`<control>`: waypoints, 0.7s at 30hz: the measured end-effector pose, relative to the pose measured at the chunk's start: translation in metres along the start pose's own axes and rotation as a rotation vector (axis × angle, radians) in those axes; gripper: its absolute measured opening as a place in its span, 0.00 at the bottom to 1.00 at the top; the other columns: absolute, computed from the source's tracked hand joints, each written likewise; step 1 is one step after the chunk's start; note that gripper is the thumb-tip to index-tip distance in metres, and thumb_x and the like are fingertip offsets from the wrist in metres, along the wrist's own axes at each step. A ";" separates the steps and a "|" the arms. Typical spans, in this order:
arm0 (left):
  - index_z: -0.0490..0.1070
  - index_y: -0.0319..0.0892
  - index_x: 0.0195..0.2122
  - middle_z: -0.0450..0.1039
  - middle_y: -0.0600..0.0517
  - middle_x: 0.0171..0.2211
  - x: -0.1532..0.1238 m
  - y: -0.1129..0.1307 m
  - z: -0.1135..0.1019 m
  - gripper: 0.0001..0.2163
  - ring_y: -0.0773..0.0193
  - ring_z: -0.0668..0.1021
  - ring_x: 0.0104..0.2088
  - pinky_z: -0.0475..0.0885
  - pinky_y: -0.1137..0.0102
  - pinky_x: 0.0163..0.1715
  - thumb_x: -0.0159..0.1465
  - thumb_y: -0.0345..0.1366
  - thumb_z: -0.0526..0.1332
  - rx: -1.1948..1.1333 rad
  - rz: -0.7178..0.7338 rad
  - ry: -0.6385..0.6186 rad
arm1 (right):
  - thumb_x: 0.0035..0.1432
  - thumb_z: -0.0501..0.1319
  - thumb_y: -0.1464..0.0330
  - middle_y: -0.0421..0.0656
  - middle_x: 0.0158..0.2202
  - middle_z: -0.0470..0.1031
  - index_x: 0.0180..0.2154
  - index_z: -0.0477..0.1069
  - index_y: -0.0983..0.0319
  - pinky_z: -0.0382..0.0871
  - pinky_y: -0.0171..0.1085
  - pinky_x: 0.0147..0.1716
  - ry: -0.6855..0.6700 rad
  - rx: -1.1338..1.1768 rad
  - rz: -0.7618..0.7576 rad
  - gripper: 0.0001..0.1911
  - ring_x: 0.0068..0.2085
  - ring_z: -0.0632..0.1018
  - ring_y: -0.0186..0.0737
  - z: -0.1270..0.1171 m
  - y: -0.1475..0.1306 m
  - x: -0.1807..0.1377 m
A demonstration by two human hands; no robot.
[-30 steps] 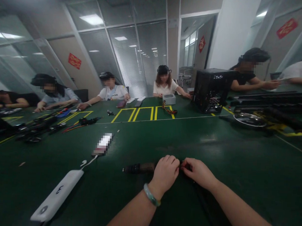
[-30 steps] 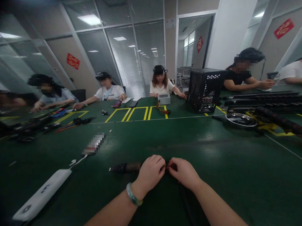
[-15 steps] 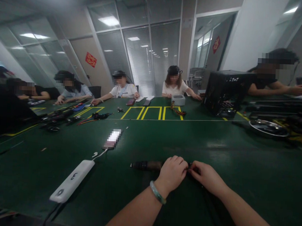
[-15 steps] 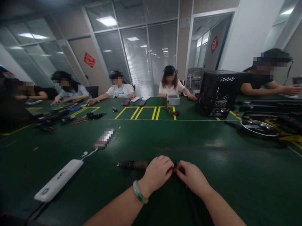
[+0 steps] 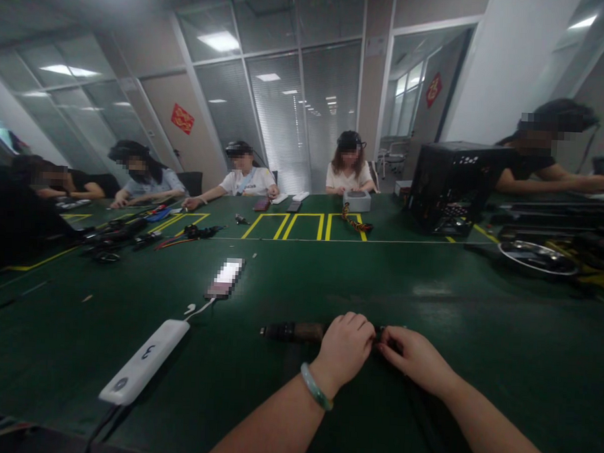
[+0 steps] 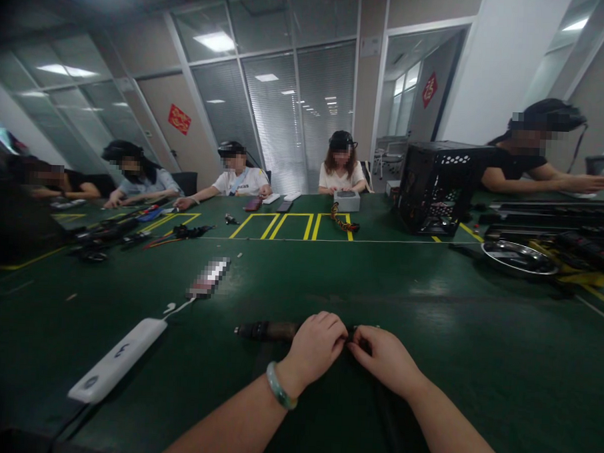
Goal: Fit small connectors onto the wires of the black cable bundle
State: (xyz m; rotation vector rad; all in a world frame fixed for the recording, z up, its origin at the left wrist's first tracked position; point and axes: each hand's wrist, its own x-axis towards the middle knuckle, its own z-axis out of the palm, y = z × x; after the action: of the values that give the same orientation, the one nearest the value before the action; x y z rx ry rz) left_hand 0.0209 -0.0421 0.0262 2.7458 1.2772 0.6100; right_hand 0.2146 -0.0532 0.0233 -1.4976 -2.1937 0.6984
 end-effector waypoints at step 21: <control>0.71 0.45 0.41 0.70 0.53 0.38 0.006 -0.011 0.001 0.06 0.60 0.70 0.43 0.66 0.66 0.42 0.64 0.29 0.60 -0.067 0.082 0.003 | 0.61 0.58 0.64 0.37 0.29 0.73 0.29 0.68 0.59 0.60 0.34 0.30 0.047 0.055 -0.002 0.09 0.31 0.72 0.37 0.006 0.009 0.003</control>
State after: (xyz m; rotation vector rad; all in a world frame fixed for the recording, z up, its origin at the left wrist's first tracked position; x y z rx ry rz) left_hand 0.0168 -0.0306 0.0253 2.7554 1.1277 0.6514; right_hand 0.2171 -0.0485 0.0129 -1.4698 -2.1235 0.7093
